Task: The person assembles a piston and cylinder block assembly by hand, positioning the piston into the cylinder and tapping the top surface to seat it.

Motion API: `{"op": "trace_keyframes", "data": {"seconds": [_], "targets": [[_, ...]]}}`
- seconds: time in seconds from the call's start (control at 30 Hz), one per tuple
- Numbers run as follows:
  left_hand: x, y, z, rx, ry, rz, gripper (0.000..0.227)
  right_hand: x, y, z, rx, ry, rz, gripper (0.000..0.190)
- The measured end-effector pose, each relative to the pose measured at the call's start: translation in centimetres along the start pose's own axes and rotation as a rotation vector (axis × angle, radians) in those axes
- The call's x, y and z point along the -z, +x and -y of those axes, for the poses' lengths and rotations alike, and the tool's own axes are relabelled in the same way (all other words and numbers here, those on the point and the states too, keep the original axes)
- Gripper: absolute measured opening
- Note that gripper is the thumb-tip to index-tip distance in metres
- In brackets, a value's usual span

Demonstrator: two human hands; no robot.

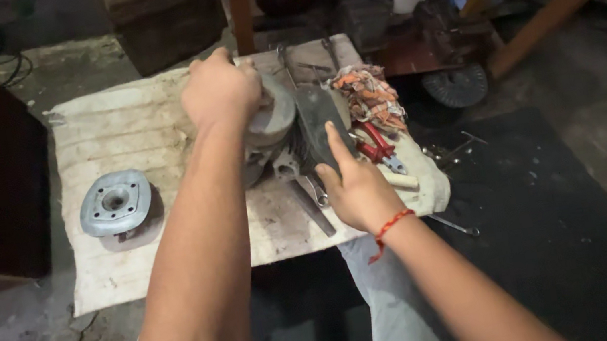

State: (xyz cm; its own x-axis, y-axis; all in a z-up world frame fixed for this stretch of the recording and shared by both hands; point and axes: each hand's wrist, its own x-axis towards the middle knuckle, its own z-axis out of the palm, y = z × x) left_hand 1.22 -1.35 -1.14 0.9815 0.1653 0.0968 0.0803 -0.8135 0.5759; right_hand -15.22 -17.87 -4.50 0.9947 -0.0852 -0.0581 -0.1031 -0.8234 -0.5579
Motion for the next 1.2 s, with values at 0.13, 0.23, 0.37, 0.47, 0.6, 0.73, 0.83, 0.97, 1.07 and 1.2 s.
{"op": "trace_keyframes", "data": {"seconds": [0.13, 0.23, 0.37, 0.47, 0.6, 0.73, 0.83, 0.97, 1.07, 1.2], "targets": [[0.0, -0.2, -0.3, -0.035, 0.059, 0.072, 0.059, 0.6, -0.2, 0.3, -0.052, 0.024, 0.035, 0.077], [0.2, -0.5, 0.4, -0.223, 0.131, 0.006, 0.071, 1.3, 1.3, 0.9, -0.031, -0.012, 0.037, 0.076], [1.7, -1.2, 1.8, -0.611, 0.201, 0.027, 0.067, 1.6, 3.8, 1.4, 0.032, -0.126, 0.069, 0.075], [2.5, -1.7, 2.3, -0.690, 0.240, 0.103, 0.073, 1.7, 5.8, 0.5, 0.088, -0.116, 0.034, 0.072], [2.6, -1.6, 1.3, -0.716, 0.382, 0.148, 0.095, 1.3, 7.7, -0.8, 0.227, -0.046, -0.001, 0.071], [3.3, -1.7, 0.9, -0.497, 0.356, 0.197, 0.109, 0.9, 6.7, -0.4, 0.164, -0.054, 0.006, 0.074], [3.5, -1.7, 0.5, -0.370, 0.368, 0.238, 0.114, 0.7, 3.6, -0.5, 0.177, -0.049, -0.033, 0.075], [3.6, -1.6, 0.3, -0.419, 0.364, 0.224, 0.111, 0.8, 0.3, -0.6, 0.195, -0.036, -0.032, 0.077], [3.5, -2.5, 0.9, -0.505, 0.343, 0.210, 0.106, 0.9, 1.8, -1.0, 0.024, -0.073, 0.074, 0.075], [3.4, -3.3, 1.2, -0.574, 0.308, 0.148, 0.103, -0.6, 10.0, -2.8, 0.228, -0.098, -0.006, 0.068]]}}
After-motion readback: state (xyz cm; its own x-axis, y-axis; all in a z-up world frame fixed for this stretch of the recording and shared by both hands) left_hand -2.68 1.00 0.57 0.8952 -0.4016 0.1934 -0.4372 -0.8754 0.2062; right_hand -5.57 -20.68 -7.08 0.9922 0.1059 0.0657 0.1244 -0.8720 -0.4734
